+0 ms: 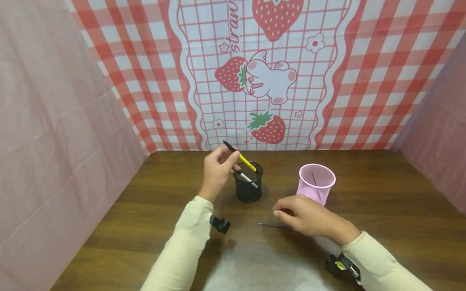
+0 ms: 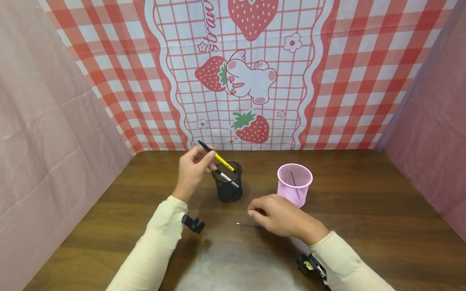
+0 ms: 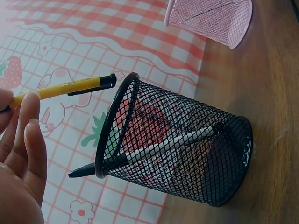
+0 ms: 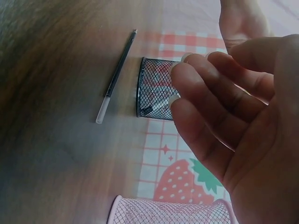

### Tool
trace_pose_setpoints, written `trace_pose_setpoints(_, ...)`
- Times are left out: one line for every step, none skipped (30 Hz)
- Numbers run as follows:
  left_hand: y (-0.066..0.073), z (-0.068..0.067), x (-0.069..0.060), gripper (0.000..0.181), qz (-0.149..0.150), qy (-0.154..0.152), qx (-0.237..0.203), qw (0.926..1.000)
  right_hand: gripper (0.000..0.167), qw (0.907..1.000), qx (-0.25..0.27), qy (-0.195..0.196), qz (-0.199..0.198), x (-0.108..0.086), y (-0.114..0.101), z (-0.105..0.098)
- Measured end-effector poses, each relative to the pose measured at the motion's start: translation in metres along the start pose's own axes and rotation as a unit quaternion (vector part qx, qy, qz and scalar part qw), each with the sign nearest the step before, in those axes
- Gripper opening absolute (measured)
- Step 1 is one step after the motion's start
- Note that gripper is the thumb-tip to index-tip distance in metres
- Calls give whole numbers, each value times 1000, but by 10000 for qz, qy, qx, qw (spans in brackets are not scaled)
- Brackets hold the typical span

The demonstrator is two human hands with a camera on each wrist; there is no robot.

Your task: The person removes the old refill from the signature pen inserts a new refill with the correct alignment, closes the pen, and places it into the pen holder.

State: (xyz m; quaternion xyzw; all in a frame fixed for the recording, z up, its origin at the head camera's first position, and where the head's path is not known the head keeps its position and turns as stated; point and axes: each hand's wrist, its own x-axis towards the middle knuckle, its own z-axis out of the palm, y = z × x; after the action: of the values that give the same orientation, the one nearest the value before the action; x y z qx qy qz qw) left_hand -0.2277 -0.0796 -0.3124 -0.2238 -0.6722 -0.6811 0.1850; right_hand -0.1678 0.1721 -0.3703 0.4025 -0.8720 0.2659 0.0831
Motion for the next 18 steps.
trace_pose_setpoints(0, 0, 0, 17, -25, -1, 28, 10000, 10, 10000, -5, -13, 0, 0, 0, 0)
trace_pose_setpoints(0, 0, -1, 18, -50, -7, 69, 10000, 11, 10000, -11, -26, -1, 0, 0, 1)
trace_pose_setpoints(0, 0, -1, 18, -70, -14, 109, 9999, 11, 10000, -19, -35, -3, 0, 0, 1)
trace_pose_setpoints(0, 0, -1, 19, -97, -20, 154, 9998, 11, 10000, -14, -47, -5, 0, 0, 1)
trace_pose_setpoints(-1, 0, -1, 20, -124, -22, 193, 9997, 11, 10000, -13, -50, -9, 0, -1, 1)
trace_pose_setpoints(-1, 0, -2, 19, -149, -25, 237, 9996, 11, 10000, -9, -48, -12, 0, -1, 1)
trace_pose_setpoints(-1, 0, -2, 18, -183, -20, 280, 9994, 11, 10000, -6, -53, -20, 0, -1, 1)
trace_pose_setpoints(-2, 0, -2, 18, -209, -15, 329, 9992, 11, 10000, -8, -57, -27, 0, -1, 1)
trace_pose_setpoints(-3, 1, -3, 18, -224, -3, 358, 9991, 11, 10000, -10, -61, -31, 0, -1, 1)
trace_pose_setpoints(-3, 1, -3, 18, -237, 10, 389, 9990, 11, 10000, -15, -67, -36, 0, -1, 1)
trace_pose_setpoints(-4, 2, -3, 18, -241, 22, 408, 9989, 11, 10000, -29, -67, -42, 0, 0, 1)
trace_pose_setpoints(-4, 3, -4, 17, -245, 34, 433, 9988, 11, 10000, -45, -69, -51, 0, 0, 2)
trace_pose_setpoints(-4, 3, -4, 17, -247, 42, 447, 9987, 11, 9999, -64, -67, -62, 0, 0, 2)
trace_pose_setpoints(-4, 4, -4, 17, -242, 50, 460, 9986, 10, 9999, -80, -62, -68, 0, 0, 2)
trace_pose_setpoints(-4, 5, -4, 17, -247, 55, 470, 9986, 10, 9999, -90, -61, -68, 0, 1, 2)
trace_pose_setpoints(-4, 5, -4, 17, -255, 45, 481, 9985, 10, 9999, -101, -63, -67, 0, 1, 2)
trace_pose_setpoints(-5, 5, -4, 17, -259, 39, 486, 9985, 10, 9999, -104, -66, -63, 0, 1, 2)
trace_pose_setpoints(-6, 5, -4, 16, -268, 35, 495, 9984, 10, 9999, -105, -72, -57, 0, 1, 2)
